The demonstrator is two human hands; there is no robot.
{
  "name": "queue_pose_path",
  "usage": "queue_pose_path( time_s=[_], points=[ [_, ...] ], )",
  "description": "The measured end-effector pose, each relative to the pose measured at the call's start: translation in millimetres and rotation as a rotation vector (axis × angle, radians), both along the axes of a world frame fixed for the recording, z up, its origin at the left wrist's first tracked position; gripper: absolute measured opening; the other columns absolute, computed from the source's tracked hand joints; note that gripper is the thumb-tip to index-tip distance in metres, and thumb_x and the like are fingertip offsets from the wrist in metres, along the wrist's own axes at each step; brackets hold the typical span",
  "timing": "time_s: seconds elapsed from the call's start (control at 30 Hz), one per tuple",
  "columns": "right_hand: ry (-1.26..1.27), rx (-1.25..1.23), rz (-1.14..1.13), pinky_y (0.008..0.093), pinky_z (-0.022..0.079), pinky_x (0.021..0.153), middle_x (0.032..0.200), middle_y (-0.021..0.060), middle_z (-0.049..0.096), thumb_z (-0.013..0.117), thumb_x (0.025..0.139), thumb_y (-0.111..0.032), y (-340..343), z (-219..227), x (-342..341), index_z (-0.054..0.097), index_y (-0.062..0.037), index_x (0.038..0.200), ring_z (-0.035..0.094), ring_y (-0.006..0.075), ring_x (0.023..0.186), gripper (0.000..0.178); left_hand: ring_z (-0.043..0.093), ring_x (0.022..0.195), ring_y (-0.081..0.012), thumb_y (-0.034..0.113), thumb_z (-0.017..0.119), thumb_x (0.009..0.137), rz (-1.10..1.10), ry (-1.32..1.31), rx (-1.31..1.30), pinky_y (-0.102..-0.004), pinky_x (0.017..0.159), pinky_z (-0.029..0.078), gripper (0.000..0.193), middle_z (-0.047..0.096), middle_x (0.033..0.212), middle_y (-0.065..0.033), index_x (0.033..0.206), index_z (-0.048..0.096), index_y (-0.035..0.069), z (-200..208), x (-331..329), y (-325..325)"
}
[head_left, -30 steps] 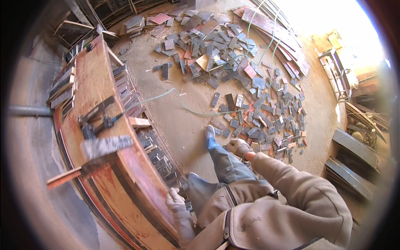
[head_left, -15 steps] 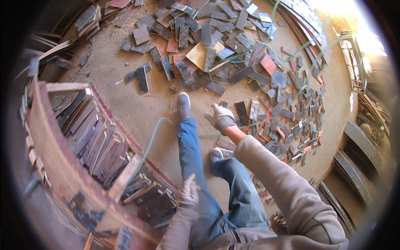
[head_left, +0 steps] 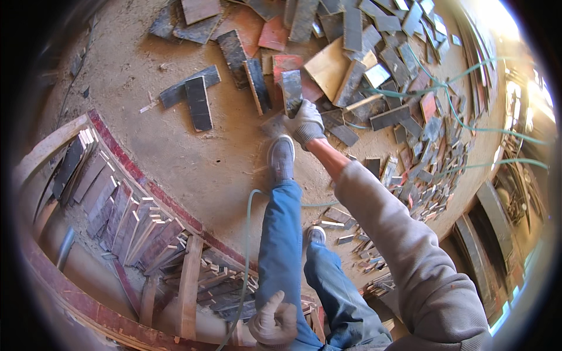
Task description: The person assembles a wooden structure by picking up small wooden pieces and attaching them to a larger board using a nail gun. They repeatedly position and fasten pieces, occasionally retrieving more from the floor.
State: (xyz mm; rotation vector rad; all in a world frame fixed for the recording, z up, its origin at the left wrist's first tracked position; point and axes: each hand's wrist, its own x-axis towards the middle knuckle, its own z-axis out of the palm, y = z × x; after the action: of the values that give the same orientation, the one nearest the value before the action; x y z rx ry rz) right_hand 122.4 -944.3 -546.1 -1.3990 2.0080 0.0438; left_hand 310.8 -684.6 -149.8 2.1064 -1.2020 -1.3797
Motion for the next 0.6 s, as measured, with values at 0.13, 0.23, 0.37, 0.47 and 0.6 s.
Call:
queue_pose_path(
  time_s=[0.13,0.23,0.37,0.47,0.6],
  points=[
    [-0.099,-0.056,0.024,0.0474,0.056,0.092,0.109,0.0265,0.069,0.083,0.076,-0.046,-19.1,-8.9,38.3,0.06,0.0044,0.113,0.069,0.0405,0.104,0.067,0.058,0.05,-0.0101,0.003,0.079,0.084,0.08,-0.052,0.084,-0.026,0.048,0.047,0.037,0.067,0.064,-0.004,0.12,0.069,0.001,0.0,-3.3,-10.5],
    [0.053,0.067,0.057,0.0475,0.056,0.092,0.111,0.0269,0.069,0.084,0.076,-0.047,-46.8,-41.0,81.9,0.06,0.005,0.114,0.069,0.0414,0.104,0.069,0.06,0.052,-0.0113,0.008,0.079,0.086,0.099,0.097,-0.015,-0.026,0.048,0.046,0.032,0.069,0.067,-0.0038,0.115,0.071,0.0,-2.4,0.1,-21.7],
    [0.074,0.063,0.082,0.0483,0.058,0.083,0.103,0.0253,0.072,0.078,0.081,-0.045,-61.7,-51.7,103.5,0.066,0.0064,0.116,0.072,0.0428,0.095,0.064,0.064,0.054,-0.0168,0.022,0.08,0.087,-0.001,-0.042,-0.081,-0.0306,0.051,0.051,0.034,0.072,0.073,-0.0051,0.112,0.073,0.001,0.5,5.0,-23.8],
    [-0.134,0.22,0.119,0.0469,0.059,0.082,0.092,0.0295,0.074,0.068,0.086,-0.038,-48.9,1.9,72.2,0.078,0.0015,0.091,0.076,0.0392,0.095,0.041,0.067,0.056,-0.0215,0.03,0.083,0.088,0.07,-0.062,-0.1,-0.0355,0.055,0.055,0.034,0.073,0.075,-0.0056,0.109,0.075,0.004,-0.2,-1.3,-1.4],
    [-0.581,0.144,0.136,0.0412,0.056,0.082,0.095,0.0194,0.074,0.072,0.08,-0.029,41.4,162.8,23.0,0.067,-0.0006,0.115,0.072,0.0267,0.087,0.045,0.068,0.06,-0.0165,0.027,0.08,0.09,0.209,0.044,-0.132,-0.0297,0.06,0.054,0.045,0.071,0.073,-0.0055,0.125,0.068,0.001,-4.1,-26.4,45.1]
  ],
)
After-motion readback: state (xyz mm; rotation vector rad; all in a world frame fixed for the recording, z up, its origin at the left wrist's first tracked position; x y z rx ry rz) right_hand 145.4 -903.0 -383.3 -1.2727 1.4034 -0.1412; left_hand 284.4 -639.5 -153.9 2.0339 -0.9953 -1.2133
